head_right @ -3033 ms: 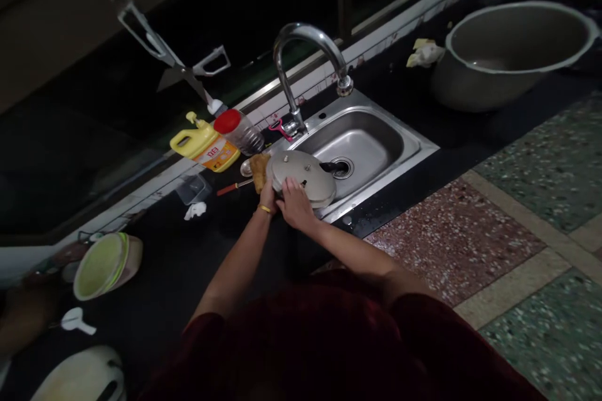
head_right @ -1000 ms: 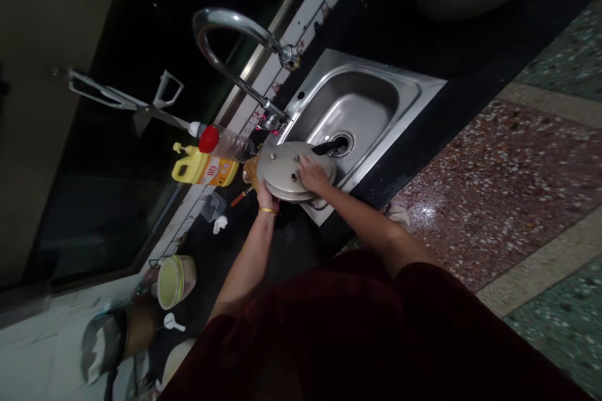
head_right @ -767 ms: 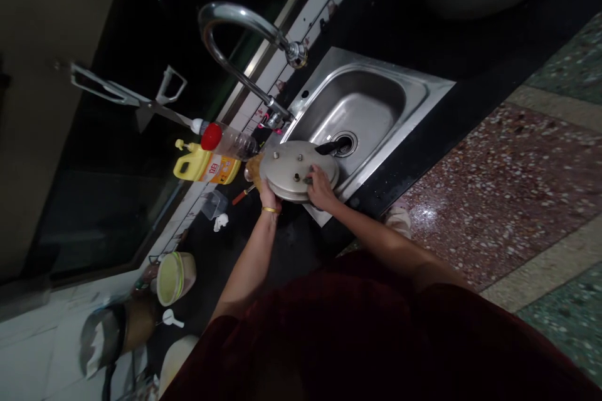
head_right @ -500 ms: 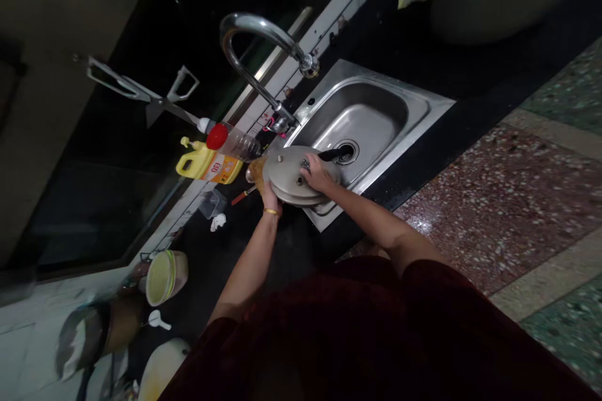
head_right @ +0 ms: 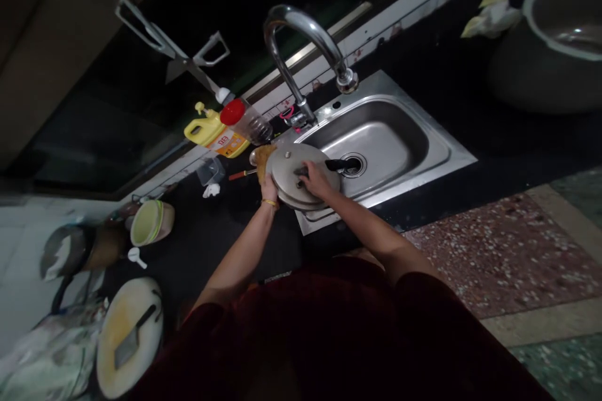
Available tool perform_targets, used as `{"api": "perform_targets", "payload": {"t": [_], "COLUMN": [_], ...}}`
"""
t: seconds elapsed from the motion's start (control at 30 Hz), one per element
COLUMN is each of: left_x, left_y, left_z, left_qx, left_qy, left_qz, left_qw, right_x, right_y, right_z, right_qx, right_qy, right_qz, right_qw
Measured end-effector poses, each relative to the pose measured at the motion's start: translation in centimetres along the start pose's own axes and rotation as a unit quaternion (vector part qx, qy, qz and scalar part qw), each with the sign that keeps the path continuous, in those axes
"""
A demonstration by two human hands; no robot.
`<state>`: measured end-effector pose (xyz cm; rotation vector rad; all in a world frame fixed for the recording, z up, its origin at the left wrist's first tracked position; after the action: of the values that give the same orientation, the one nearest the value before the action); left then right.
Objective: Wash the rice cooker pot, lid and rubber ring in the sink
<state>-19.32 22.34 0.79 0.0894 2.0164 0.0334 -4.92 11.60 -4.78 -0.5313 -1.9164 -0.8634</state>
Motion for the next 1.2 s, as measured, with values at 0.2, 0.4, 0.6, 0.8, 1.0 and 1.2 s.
{"api": "perform_targets", "payload": {"t": [0.2, 0.4, 0.6, 0.8, 1.0, 1.2], "left_x": [1.3, 0.5, 0.1, 0.3, 0.1, 0.4], "left_y": [-3.7, -4.5, -4.6, -4.7, -4.7, -4.5], "left_z": [-1.3, -1.3, -1.5, -1.6, -1.8, -2.0], "left_qx": [-0.118, -0.131, -0.125, -0.128, -0.126, -0.141], "left_qy": [0.122, 0.174, 0.193, 0.186, 0.177, 0.151], "left_qz": [-0.116, -0.104, -0.106, -0.119, -0.134, -0.128], "left_qw": [0.979, 0.970, 0.968, 0.967, 0.967, 0.970], "right_x": [0.4, -2.2, 1.6, 1.4, 3.8, 0.9], "right_y": [-2.3, -3.8, 1.6, 1.3, 2.1, -1.5], "right_z": [-0.7, -2.9, 1.0, -0.1, 1.8, -0.9], "right_qx": [0.077, 0.173, 0.239, 0.263, 0.335, 0.268], "right_qy": [0.011, -0.018, 0.035, 0.095, 0.108, -0.020], "right_qz": [-0.143, -0.170, -0.191, -0.270, -0.340, -0.213], "right_qw": [0.987, 0.970, 0.951, 0.922, 0.872, 0.939]}}
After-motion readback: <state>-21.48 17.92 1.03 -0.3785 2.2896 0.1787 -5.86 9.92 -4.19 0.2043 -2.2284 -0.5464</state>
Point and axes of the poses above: each hand's wrist, its own y-axis towards the middle knuckle, its own z-axis out of the palm, x = y × z, the point moved 6 cm from there along y, towards the middle knuckle, and after that the axes turned 11 degrees about -x, right-handed, at the moved point
